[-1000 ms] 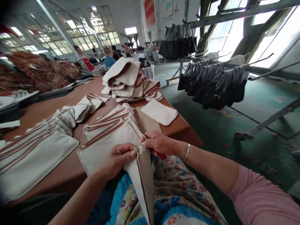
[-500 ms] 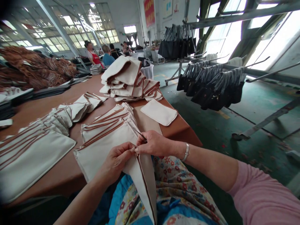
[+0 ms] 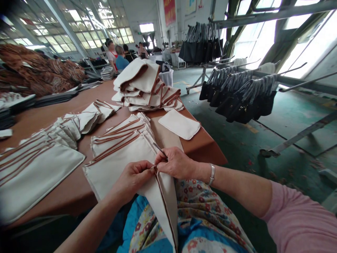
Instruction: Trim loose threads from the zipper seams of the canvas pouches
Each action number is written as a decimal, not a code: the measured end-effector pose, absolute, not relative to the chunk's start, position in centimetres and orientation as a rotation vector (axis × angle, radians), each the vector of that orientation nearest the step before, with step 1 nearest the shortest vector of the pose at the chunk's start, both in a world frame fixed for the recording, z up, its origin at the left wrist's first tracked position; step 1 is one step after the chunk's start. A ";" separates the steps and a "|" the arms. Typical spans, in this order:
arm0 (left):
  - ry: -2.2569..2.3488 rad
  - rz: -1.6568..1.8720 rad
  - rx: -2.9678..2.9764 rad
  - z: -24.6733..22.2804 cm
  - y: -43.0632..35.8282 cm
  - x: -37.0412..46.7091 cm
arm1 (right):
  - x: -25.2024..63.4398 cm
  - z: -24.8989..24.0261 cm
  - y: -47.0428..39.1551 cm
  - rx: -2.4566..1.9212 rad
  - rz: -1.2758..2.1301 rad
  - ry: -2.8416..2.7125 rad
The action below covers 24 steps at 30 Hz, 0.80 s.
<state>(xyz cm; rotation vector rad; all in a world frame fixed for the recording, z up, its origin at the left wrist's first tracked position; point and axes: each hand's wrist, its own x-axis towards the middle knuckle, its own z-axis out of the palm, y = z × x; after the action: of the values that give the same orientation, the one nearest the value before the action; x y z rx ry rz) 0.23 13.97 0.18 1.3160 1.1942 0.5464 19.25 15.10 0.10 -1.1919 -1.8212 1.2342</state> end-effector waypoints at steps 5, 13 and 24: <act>1.101 0.558 1.085 -0.2 13.5 0.1 | 19.6 -1.0 14.5 -0.958 0.988 -1.946; 0.944 0.632 0.795 -0.8 12.8 0.3 | 21.2 -2.4 14.2 -0.569 0.073 -2.412; 1.030 0.566 1.549 0.2 13.1 -1.4 | 21.9 -0.5 14.6 -0.841 1.453 -1.877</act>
<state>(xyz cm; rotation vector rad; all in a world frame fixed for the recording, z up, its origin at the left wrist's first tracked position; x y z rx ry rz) -1.43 13.11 0.15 1.5492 1.0300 0.5663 21.85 14.62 -0.49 -0.8408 -1.8765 1.4533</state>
